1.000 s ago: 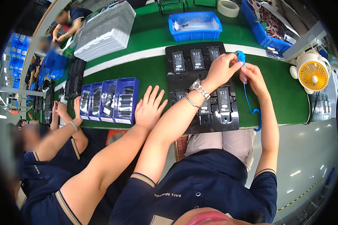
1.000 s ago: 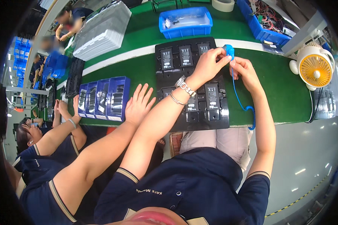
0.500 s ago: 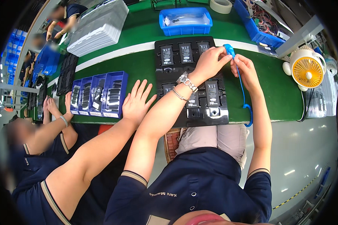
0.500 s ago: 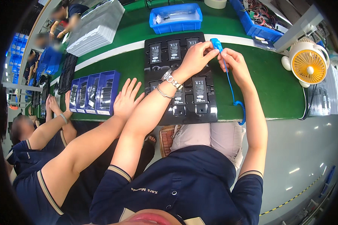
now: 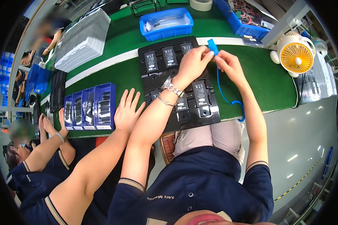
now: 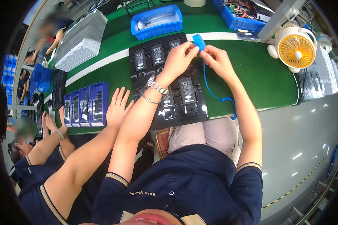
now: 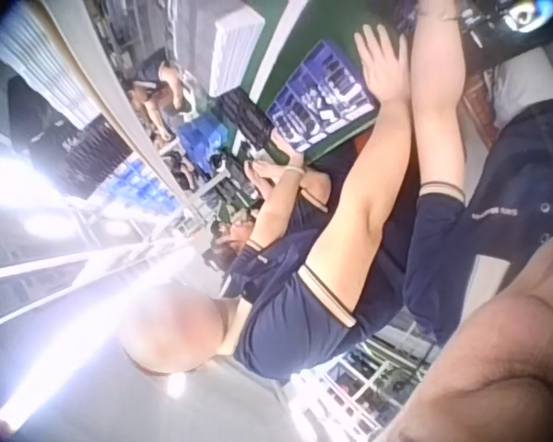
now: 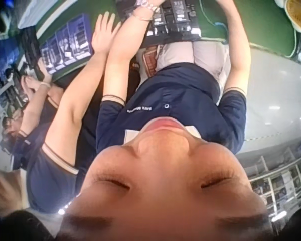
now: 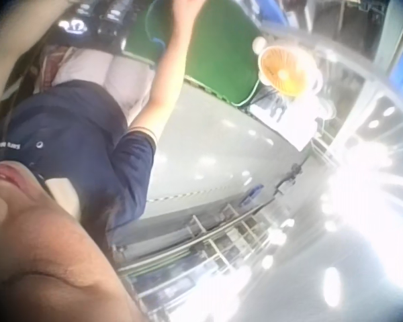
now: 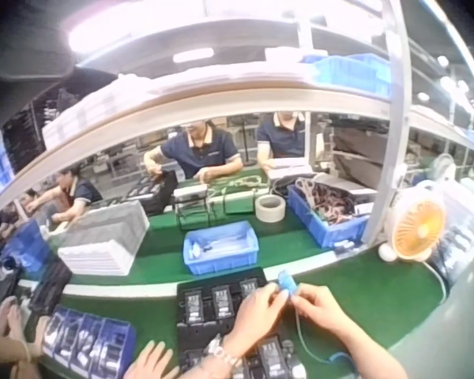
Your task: The worker is assembling electronic battery modules by placing components into a tray on an assembly line.
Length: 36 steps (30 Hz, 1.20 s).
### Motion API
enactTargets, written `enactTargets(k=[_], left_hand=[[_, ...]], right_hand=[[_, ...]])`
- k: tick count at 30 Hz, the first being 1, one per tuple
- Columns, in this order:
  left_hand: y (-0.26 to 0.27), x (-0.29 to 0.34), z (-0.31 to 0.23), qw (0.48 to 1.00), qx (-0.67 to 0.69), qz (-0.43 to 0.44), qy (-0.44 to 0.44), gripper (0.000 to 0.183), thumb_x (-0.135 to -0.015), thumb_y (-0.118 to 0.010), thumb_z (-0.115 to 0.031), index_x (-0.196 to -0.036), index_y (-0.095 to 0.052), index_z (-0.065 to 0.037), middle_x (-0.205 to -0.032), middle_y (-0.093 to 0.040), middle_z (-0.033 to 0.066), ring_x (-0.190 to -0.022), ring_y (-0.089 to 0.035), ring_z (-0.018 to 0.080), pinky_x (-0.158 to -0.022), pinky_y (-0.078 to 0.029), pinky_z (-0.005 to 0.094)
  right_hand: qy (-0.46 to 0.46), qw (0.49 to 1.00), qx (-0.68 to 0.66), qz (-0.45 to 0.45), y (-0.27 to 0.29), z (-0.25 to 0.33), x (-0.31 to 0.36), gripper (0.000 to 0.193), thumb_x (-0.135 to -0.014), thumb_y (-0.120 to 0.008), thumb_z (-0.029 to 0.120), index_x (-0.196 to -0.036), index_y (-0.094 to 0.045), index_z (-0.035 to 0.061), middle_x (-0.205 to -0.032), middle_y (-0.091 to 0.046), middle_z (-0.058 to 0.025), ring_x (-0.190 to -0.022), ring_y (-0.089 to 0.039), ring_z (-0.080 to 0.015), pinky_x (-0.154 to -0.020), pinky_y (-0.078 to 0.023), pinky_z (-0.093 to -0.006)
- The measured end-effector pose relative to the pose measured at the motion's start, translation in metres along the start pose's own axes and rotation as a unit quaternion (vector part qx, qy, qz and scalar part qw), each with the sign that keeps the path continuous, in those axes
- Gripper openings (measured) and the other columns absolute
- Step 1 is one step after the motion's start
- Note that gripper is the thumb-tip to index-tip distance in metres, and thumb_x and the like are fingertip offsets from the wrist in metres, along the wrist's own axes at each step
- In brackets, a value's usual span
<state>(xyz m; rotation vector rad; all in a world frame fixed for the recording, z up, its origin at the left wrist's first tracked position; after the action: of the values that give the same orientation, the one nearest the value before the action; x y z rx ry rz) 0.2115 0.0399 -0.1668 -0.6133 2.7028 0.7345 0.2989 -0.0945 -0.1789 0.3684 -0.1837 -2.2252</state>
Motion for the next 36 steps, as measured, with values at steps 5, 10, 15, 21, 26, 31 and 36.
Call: enactTargets(k=[5, 10, 15, 21, 26, 31, 36], left_hand=[[0.002, -0.003, 0.006, 0.998, 0.052, -0.039, -0.021, 0.026, -0.091, -0.061, -0.025, -0.094, -0.062, 0.001, -0.087, -0.064, 0.0155, -0.08, -0.064, 0.0291, -0.072, -0.049, 0.0378], [0.003, -0.004, 0.014, 0.959, 0.265, 0.023, 0.092, 0.026, -0.098, -0.055, -0.023, -0.086, -0.062, 0.0, -0.077, -0.063, -0.0018, -0.067, -0.053, 0.0031, -0.059, -0.039, 0.0213], [0.008, -0.004, 0.014, 0.95, 0.286, 0.021, 0.126, 0.025, -0.097, -0.055, -0.028, -0.087, -0.062, -0.006, -0.083, -0.066, -0.0013, -0.073, -0.056, 0.0041, -0.065, -0.04, 0.0213], [0.019, -0.007, 0.013, 0.941, 0.304, -0.033, 0.146, 0.022, -0.097, -0.053, -0.028, -0.09, -0.061, -0.009, -0.086, -0.066, -0.0007, -0.065, -0.05, 0.0021, -0.058, -0.037, 0.0171], [0.028, -0.01, 0.012, 0.853, 0.492, 0.013, 0.175, 0.026, -0.099, -0.049, -0.029, -0.093, -0.059, -0.006, -0.074, -0.059, -0.0011, -0.052, -0.035, 0.0029, -0.048, -0.029, 0.0178], [0.024, -0.011, -0.01, 0.995, 0.029, 0.089, -0.016, 0.044, -0.098, -0.044, -0.043, -0.083, -0.067, -0.008, -0.062, -0.064, 0.0028, -0.054, -0.059, 0.0176, -0.054, -0.045, 0.0287], [0.003, 0.001, 0.002, 0.98, -0.143, 0.137, 0.012, 0.062, -0.098, -0.033, -0.056, -0.092, -0.07, -0.007, -0.081, -0.072, 0.0077, -0.064, -0.064, 0.0247, -0.065, -0.05, 0.0363]], right_hand=[[0.051, 0.984, 0.172, -0.012, -0.003, 0.005, 0.0, 0.019, -0.089, -0.062, 0.02, -0.087, -0.06, 0.001, -0.061, -0.052, -0.0006, -0.055, -0.046, -0.008, -0.052, -0.036, -0.0276], [0.013, 0.994, 0.084, 0.063, -0.009, 0.006, 0.002, 0.017, -0.092, -0.058, 0.017, -0.083, -0.056, 0.0025, -0.07, -0.056, 0.0003, -0.062, -0.051, -0.0063, -0.057, -0.04, -0.0218], [-0.037, 0.992, -0.02, 0.121, -0.013, 0.007, 0.003, 0.01, -0.089, -0.055, 0.014, -0.087, -0.054, 0.0039, -0.072, -0.058, -0.0021, -0.062, -0.051, -0.0073, -0.055, -0.039, -0.0229], [-0.068, 0.981, -0.047, 0.173, -0.017, 0.005, 0.003, 0.009, -0.081, -0.047, 0.003, -0.089, -0.05, 0.0054, -0.074, -0.059, -0.0029, -0.065, -0.053, -0.0079, -0.056, -0.038, -0.0216], [-0.021, 0.996, -0.004, 0.092, 0.0, -0.006, -0.003, 0.01, -0.082, -0.046, 0.005, -0.087, -0.054, 0.0037, -0.069, -0.056, -0.0014, -0.065, -0.053, -0.0078, -0.058, -0.037, -0.0221], [-0.068, 0.987, -0.087, -0.119, 0.041, -0.01, -0.006, 0.015, -0.082, -0.051, 0.01, -0.084, -0.065, 0.0023, -0.06, -0.052, 0.0029, -0.054, -0.043, -0.0043, -0.052, -0.03, -0.0203], [0.005, 0.988, -0.155, 0.012, 0.032, 0.01, 0.0, 0.024, -0.086, -0.055, 0.016, -0.097, -0.07, -0.0001, -0.056, -0.047, 0.0039, -0.051, -0.04, -0.0039, -0.05, -0.029, -0.0214]])
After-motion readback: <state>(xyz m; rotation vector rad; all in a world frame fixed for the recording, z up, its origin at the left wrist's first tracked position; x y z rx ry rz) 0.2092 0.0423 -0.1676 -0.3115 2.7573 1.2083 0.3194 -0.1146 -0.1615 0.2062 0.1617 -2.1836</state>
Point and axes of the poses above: each hand's wrist, its own x-axis away from the middle knuckle, its own y-axis out of the back of the hand, z = x × y, the point moved 4 cm from there along -x, towards the middle knuckle
